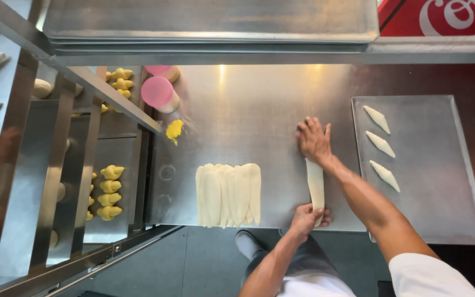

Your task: Shaping pre-cut dough strips into pointed rolls and arranging them on a baking tray.

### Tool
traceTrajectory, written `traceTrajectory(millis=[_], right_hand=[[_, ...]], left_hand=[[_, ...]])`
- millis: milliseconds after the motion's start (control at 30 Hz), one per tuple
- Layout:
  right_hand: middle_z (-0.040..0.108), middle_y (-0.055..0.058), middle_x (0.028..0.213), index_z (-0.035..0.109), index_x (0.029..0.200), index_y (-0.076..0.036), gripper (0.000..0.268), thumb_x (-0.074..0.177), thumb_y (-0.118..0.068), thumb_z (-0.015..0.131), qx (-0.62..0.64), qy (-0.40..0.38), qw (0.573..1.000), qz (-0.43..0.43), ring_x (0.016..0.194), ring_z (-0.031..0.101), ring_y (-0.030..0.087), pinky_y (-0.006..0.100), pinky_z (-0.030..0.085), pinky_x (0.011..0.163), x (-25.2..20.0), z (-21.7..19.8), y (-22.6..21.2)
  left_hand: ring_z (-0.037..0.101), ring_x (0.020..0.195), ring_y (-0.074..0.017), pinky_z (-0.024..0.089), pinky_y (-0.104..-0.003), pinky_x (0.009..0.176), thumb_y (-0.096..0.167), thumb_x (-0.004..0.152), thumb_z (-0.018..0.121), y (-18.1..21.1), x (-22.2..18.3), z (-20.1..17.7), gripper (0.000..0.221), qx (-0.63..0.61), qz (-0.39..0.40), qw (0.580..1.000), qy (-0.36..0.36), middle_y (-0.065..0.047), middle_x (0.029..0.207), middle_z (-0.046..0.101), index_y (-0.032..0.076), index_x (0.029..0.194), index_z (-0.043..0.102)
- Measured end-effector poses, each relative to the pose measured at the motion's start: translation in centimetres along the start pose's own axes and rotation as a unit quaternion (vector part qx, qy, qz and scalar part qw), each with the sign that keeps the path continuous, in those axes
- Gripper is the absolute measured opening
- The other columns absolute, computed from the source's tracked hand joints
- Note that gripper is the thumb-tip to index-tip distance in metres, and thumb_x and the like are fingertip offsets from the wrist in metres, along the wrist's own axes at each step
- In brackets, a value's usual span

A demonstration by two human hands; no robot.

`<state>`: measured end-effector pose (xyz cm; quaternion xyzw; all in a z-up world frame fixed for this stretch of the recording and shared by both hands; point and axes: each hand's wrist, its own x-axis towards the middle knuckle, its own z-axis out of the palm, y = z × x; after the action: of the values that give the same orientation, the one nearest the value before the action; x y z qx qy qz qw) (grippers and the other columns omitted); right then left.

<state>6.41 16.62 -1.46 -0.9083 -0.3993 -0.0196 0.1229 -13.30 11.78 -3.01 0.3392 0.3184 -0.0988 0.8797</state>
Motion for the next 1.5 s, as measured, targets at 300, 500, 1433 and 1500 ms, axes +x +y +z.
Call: traceTrajectory(millis=[300, 500, 1433, 1500], right_hand=[[0.031, 0.023, 0.129, 0.036, 0.125, -0.005, 0.044, 0.093, -0.034, 0.025, 0.041, 0.039, 0.994, 0.089, 0.122, 0.021, 0.043, 0.064, 0.009, 0.091, -4.4, -0.1, -2.2], [0.031, 0.024, 0.130, 0.038, 0.122, -0.006, 0.048, 0.089, -0.039, 0.026, -0.022, 0.100, 0.989, 0.106, 0.121, 0.023, 0.043, 0.065, 0.004, 0.090, 2.2, 2.8, 0.6], [0.036, 0.022, 0.125, 0.037, 0.121, 0.002, 0.057, 0.086, -0.042, 0.027, -0.078, 0.100, 0.991, -0.044, 0.119, 0.033, 0.035, 0.047, 0.025, 0.097, -16.2, -0.5, -3.3], [0.049, 0.011, 0.111, 0.045, 0.115, -0.005, 0.036, 0.078, -0.009, 0.045, -0.009, 0.013, 0.998, -0.055, 0.108, 0.046, 0.025, 0.036, 0.035, 0.092, -16.9, -2.7, -2.7]], left_hand=[[0.063, 0.071, -0.0224, 0.055, -0.030, 0.059, 0.005, 0.085, 0.048, -1.5, 1.8, -0.8, 0.016, 0.009, 0.004, 1.000, -0.016, -0.015, 0.083, 0.062, -0.005, 0.097, 0.053], [0.060, 0.069, -0.0180, 0.051, -0.024, 0.061, 0.018, 0.086, 0.051, 3.7, -2.6, 1.0, 0.020, 0.014, -0.008, 1.000, -0.012, -0.008, 0.079, 0.059, -0.002, 0.092, 0.054], [0.061, 0.076, -0.0264, 0.054, -0.031, 0.062, 0.003, 0.084, 0.045, -3.1, -3.2, -1.2, 0.022, 0.077, -0.022, 0.995, -0.057, -0.021, 0.086, 0.058, -0.009, 0.103, 0.047], [0.062, 0.075, -0.0223, 0.054, -0.028, 0.063, 0.004, 0.085, 0.044, -1.4, -4.0, -0.2, 0.020, 0.076, -0.016, 0.996, -0.035, -0.017, 0.083, 0.060, -0.005, 0.101, 0.051]])
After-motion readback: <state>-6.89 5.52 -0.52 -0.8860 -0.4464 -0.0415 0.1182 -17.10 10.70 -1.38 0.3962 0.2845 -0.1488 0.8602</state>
